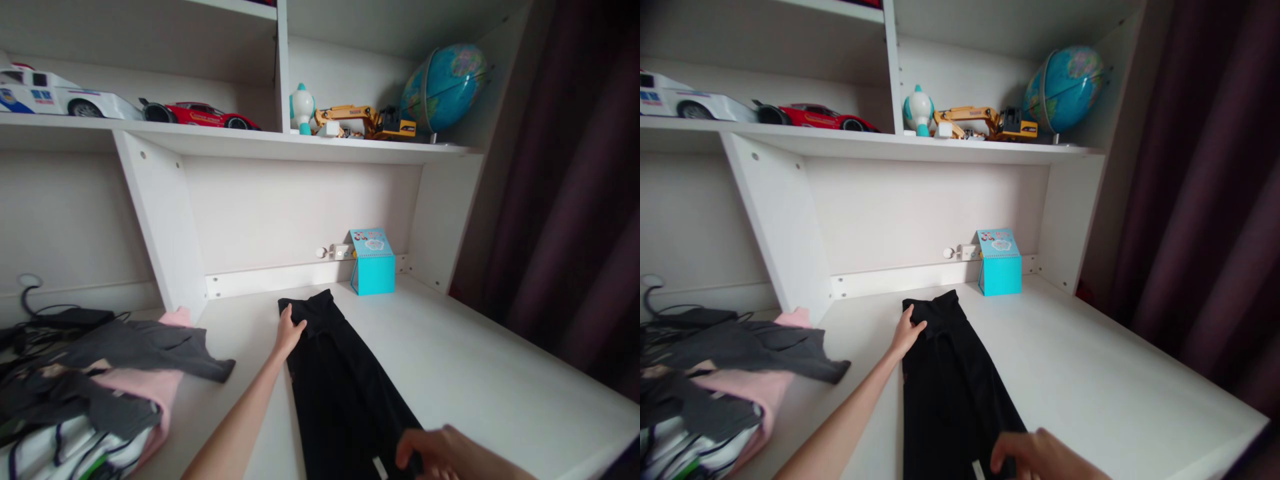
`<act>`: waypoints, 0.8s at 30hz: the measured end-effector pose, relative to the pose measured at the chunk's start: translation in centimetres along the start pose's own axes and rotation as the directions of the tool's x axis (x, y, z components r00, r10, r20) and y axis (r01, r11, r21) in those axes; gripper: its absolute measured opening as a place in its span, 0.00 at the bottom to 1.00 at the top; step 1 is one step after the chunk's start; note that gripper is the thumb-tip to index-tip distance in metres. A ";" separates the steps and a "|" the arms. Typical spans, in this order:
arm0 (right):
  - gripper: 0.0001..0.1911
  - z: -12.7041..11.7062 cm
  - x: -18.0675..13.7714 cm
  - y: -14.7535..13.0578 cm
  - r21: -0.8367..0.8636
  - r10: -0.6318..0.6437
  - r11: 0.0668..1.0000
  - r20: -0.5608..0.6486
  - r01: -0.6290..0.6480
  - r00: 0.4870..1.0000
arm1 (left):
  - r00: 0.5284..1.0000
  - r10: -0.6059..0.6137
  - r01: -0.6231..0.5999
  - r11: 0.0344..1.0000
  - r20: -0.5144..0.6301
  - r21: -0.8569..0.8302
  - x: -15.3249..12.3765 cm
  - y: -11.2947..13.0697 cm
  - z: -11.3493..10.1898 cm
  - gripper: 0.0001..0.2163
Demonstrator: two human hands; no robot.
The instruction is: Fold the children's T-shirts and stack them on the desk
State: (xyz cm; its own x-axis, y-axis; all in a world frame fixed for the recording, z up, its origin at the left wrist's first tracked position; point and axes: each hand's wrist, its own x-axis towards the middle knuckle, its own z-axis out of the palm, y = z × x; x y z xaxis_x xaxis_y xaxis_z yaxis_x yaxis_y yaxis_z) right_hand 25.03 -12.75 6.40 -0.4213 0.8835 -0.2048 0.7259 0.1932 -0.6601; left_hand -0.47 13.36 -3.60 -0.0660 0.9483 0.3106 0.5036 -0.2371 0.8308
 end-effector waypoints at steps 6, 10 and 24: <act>0.13 -3.6 7.5 0.5 -0.118 -0.149 0.985 -0.214 0.126 0.965 | 0.998 0.053 -0.046 0.980 -0.032 0.194 -1.5 1.6 0.0 0.28; 0.15 -5.1 14.7 2.7 -0.344 -0.197 0.934 -0.269 0.097 0.943 | 0.976 0.183 -0.120 0.902 -0.117 0.415 -2.7 2.9 0.1 0.21; 0.34 -2.8 33.2 5.0 -0.378 -0.010 0.918 -0.329 -0.122 0.944 | 0.982 0.042 -0.124 0.876 0.184 0.466 -2.8 2.5 0.6 0.25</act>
State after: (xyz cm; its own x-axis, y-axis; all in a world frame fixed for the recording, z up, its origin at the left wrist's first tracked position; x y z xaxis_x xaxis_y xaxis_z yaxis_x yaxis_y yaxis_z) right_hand 16.24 18.75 -1.68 -0.2265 0.9727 0.0512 0.9230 0.2311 -0.3076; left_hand 1.48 10.18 -2.64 0.1142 0.9602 0.2548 0.8505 -0.2270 0.4744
